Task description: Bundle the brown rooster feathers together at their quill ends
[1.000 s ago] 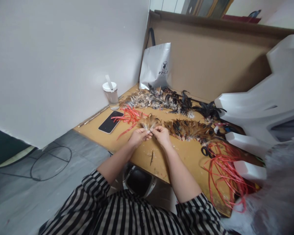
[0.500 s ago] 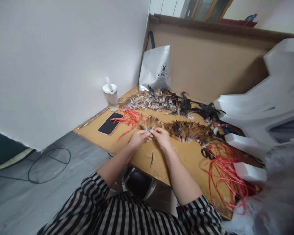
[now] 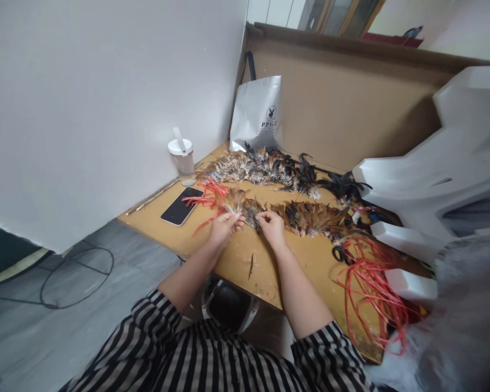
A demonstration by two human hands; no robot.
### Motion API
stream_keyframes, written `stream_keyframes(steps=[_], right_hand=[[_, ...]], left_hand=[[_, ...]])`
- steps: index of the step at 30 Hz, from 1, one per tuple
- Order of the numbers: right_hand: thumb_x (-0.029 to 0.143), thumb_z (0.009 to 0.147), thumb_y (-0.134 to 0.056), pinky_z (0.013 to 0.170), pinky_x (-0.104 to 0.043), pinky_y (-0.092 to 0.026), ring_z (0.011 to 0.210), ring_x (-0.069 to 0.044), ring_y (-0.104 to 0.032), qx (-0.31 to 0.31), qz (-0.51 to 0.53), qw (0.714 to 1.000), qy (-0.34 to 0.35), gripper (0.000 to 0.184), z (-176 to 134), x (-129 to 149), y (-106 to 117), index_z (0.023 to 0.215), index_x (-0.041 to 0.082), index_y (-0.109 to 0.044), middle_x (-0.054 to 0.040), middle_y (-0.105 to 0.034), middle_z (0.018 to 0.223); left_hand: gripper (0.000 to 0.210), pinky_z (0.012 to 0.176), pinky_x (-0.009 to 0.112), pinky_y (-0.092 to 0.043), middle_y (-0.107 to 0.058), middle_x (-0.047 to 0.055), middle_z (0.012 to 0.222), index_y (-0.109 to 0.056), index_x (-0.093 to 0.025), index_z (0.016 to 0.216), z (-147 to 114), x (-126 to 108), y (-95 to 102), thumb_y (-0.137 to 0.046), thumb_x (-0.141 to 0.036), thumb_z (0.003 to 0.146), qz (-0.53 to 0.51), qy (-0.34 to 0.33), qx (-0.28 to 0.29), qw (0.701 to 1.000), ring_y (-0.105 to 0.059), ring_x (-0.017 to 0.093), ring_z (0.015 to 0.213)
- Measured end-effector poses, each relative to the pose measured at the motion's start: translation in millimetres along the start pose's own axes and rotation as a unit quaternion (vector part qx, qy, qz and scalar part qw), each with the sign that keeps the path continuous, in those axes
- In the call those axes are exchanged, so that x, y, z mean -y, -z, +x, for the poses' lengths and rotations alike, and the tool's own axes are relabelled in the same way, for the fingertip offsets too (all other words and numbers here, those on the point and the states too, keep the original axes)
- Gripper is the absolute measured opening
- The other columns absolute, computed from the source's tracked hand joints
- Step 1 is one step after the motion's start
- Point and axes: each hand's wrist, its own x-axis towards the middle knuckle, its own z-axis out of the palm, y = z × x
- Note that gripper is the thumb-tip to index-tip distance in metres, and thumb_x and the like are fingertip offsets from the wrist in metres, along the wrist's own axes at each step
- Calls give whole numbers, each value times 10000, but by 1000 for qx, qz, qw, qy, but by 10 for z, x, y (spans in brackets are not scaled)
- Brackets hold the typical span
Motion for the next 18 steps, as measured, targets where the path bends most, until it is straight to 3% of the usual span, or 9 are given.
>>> stream_keyframes(steps=[4,8,14,18], right_hand=[[292,714,-524,648,-249,-375,695,-152,-542,48,-178,982,36,159,-81,76,-15,722,195,-650,-41,-619,774],[261,721,-490,639,-253,-363,698,-161,-546,58,-229,971,43,166,-110,108,-21,667,185,-628,-56,-618,758],[259,678,-501,563,-233,-378,573,-130,-523,28,-53,998,-5,143,-50,20,-23,640,168,-605,-24,-611,631],[253,630,-547,457,-215,-361,431,-99,-463,37,112,989,-85,102,-24,2,-59,631,156,-579,16,-542,485]], left_hand=[[235,511,179,-379,-646,63,663,-644,-97,713,0,10,4,-687,-313,632,4,-1,2,1000,-522,55,517],[240,511,171,-382,-646,63,660,-642,-91,710,-6,-3,-3,-696,-307,620,-3,2,-2,1000,-525,52,517],[237,503,160,-382,-646,58,663,-641,-90,713,5,-7,-7,-703,-295,612,-14,11,-7,1000,-525,46,511],[241,503,164,-382,-651,62,678,-639,-90,719,2,-13,-9,-705,-293,607,-16,12,-10,1000,-526,48,513]])
